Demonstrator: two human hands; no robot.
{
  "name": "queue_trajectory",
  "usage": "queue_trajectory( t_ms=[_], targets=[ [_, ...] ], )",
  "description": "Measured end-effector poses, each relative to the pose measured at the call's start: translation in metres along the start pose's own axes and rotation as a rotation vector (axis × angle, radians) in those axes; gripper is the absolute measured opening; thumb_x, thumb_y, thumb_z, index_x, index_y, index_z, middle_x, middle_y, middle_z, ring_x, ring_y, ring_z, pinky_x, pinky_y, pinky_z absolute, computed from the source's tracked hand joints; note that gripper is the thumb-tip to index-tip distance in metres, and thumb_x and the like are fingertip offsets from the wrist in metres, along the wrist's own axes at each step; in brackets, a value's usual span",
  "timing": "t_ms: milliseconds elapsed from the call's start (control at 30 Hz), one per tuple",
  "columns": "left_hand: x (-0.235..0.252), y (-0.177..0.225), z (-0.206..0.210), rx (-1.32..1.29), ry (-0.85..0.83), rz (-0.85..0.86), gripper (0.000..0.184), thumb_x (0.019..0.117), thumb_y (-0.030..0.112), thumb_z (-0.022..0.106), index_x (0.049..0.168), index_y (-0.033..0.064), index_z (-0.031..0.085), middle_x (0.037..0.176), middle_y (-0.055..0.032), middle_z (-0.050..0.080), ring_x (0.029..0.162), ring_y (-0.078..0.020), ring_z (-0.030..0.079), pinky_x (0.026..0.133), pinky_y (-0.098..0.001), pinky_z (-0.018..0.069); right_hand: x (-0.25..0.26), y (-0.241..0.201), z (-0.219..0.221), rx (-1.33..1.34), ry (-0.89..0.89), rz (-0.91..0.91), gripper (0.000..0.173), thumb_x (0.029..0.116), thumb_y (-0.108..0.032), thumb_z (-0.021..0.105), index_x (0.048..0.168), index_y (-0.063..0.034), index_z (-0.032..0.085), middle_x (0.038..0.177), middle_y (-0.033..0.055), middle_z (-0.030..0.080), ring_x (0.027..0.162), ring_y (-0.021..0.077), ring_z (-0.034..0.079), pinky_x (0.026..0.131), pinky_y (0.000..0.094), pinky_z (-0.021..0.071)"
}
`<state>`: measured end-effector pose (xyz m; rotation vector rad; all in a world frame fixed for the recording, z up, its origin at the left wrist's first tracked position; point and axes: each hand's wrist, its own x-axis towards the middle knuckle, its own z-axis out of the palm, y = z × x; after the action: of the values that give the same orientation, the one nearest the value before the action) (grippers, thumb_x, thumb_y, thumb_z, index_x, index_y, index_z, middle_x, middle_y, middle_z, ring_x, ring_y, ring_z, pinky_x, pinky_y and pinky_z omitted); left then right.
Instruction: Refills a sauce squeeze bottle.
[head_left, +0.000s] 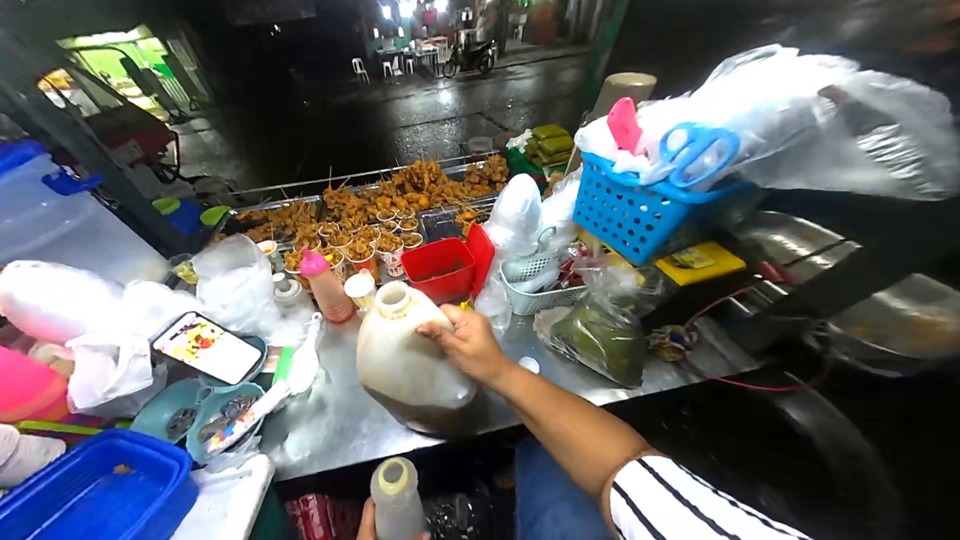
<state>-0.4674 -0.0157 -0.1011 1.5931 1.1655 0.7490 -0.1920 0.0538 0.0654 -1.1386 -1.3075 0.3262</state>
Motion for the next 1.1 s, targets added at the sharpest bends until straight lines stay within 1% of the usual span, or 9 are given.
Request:
queue_trajectory(
  t_ms=[67, 200, 333, 433, 500, 567, 667, 867, 1100],
  targets=[
    [-0.004, -0.006, -0.004, -0.002, 0.024, -0.011, 0.095, 0.062, 0.01, 0.092, 0.139, -0.0153, 0.043, 0.122, -0.0253, 0.064, 0.111, -0.0184, 0.067, 0.099, -0.0329, 0.0536, -0.006, -0.017, -0.022, 0.058, 0.02, 0.012, 0.028, 0.096, -0.027, 0.07, 0.085, -0.0017, 0.067, 0.072, -0.006, 0.064, 0.067, -0.006, 0.059, 0.066, 0.016, 0.0512],
    [0.0, -0.007, -0.001, -0.022, 0.026, -0.005, 0.094, 0.0609, 0.017, 0.092, 0.139, -0.0091, 0.047, 0.123, -0.0186, 0.066, 0.11, -0.014, 0.067, 0.098, -0.03, 0.0544, -0.02, -0.054, -0.084, 0.063, -0.002, 0.023, 0.014, 0.1004, -0.029, 0.065, 0.097, -0.0157, 0.068, 0.072, -0.015, 0.064, 0.061, -0.0067, 0.058, 0.058, 0.0145, 0.0521],
    [0.013, 0.006, 0.01, -0.049, -0.014, 0.003, 0.093, 0.0623, 0.018, 0.092, 0.141, -0.0047, 0.047, 0.125, -0.0159, 0.066, 0.112, -0.0144, 0.067, 0.099, -0.0317, 0.0543, -0.047, -0.077, -0.145, -0.13, -0.093, -0.004, 0.019, 0.099, -0.045, 0.065, 0.096, -0.0268, 0.066, 0.072, -0.0214, 0.06, 0.059, -0.0095, 0.054, 0.055, 0.0117, 0.0488],
    [0.022, 0.011, 0.022, -0.043, -0.049, 0.012, 0.093, 0.0643, 0.017, 0.092, 0.142, -0.0044, 0.046, 0.127, -0.0184, 0.065, 0.114, -0.0177, 0.066, 0.101, -0.0341, 0.0534, -0.076, -0.076, -0.18, -0.342, -0.19, -0.004, 0.034, 0.099, -0.049, 0.063, 0.094, -0.0154, 0.066, 0.077, -0.0188, 0.063, 0.067, -0.013, 0.057, 0.062, 0.0097, 0.0506],
    [0.025, 0.016, 0.031, -0.043, -0.088, 0.007, 0.092, 0.0652, 0.015, 0.092, 0.143, -0.0039, 0.046, 0.128, -0.0194, 0.064, 0.116, -0.0193, 0.065, 0.102, -0.0351, 0.0522, -0.096, -0.072, -0.196, -0.534, -0.241, 0.019, 0.05, 0.0997, -0.053, 0.059, 0.091, -0.0046, 0.067, 0.075, -0.009, 0.064, 0.067, -0.0112, 0.057, 0.063, 0.0106, 0.0494],
    [0.027, 0.02, 0.039, -0.038, -0.139, 0.015, 0.092, 0.0655, 0.015, 0.092, 0.143, -0.0032, 0.046, 0.129, -0.0188, 0.063, 0.116, -0.0192, 0.064, 0.102, -0.0344, 0.0519, -0.115, -0.067, -0.207, -0.713, -0.283, 0.051, 0.06, 0.0999, -0.057, 0.055, 0.092, 0.0012, 0.068, 0.072, 0.0023, 0.066, 0.067, -0.0033, 0.06, 0.063, 0.0161, 0.0501],
    [0.028, 0.026, 0.049, -0.039, -0.218, 0.034, 0.091, 0.0664, 0.016, 0.092, 0.143, -0.003, 0.047, 0.131, -0.0194, 0.062, 0.117, -0.0208, 0.064, 0.103, -0.036, 0.052, -0.14, -0.058, -0.212, -0.834, -0.331, 0.092, 0.064, 0.0996, -0.058, 0.051, 0.089, 0.0028, 0.067, 0.067, 0.0094, 0.064, 0.061, 0.0082, 0.061, 0.058, 0.0241, 0.0503],
    [0.027, 0.036, 0.065, -0.029, -0.292, 0.12, 0.088, 0.0671, 0.014, 0.092, 0.141, -0.0044, 0.048, 0.134, -0.0201, 0.06, 0.12, -0.0201, 0.062, 0.105, -0.0335, 0.0503, -0.175, -0.037, -0.192, -0.782, -0.391, 0.165, 0.064, 0.0992, -0.058, 0.052, 0.092, 0.0028, 0.07, 0.069, 0.0114, 0.067, 0.063, 0.0143, 0.066, 0.06, 0.0297, 0.0546],
    [0.026, 0.031, 0.079, 0.017, -0.297, 0.191, 0.081, 0.0673, 0.01, 0.09, 0.138, -0.0052, 0.053, 0.137, -0.0242, 0.058, 0.129, -0.0317, 0.056, 0.112, -0.0417, 0.0433, -0.172, -0.029, -0.159, -0.85, -0.521, 0.118, 0.065, 0.0997, -0.06, 0.048, 0.086, 0.0003, 0.066, 0.061, 0.0115, 0.06, 0.056, 0.025, 0.064, 0.051, 0.041, 0.0518]
  ],
)
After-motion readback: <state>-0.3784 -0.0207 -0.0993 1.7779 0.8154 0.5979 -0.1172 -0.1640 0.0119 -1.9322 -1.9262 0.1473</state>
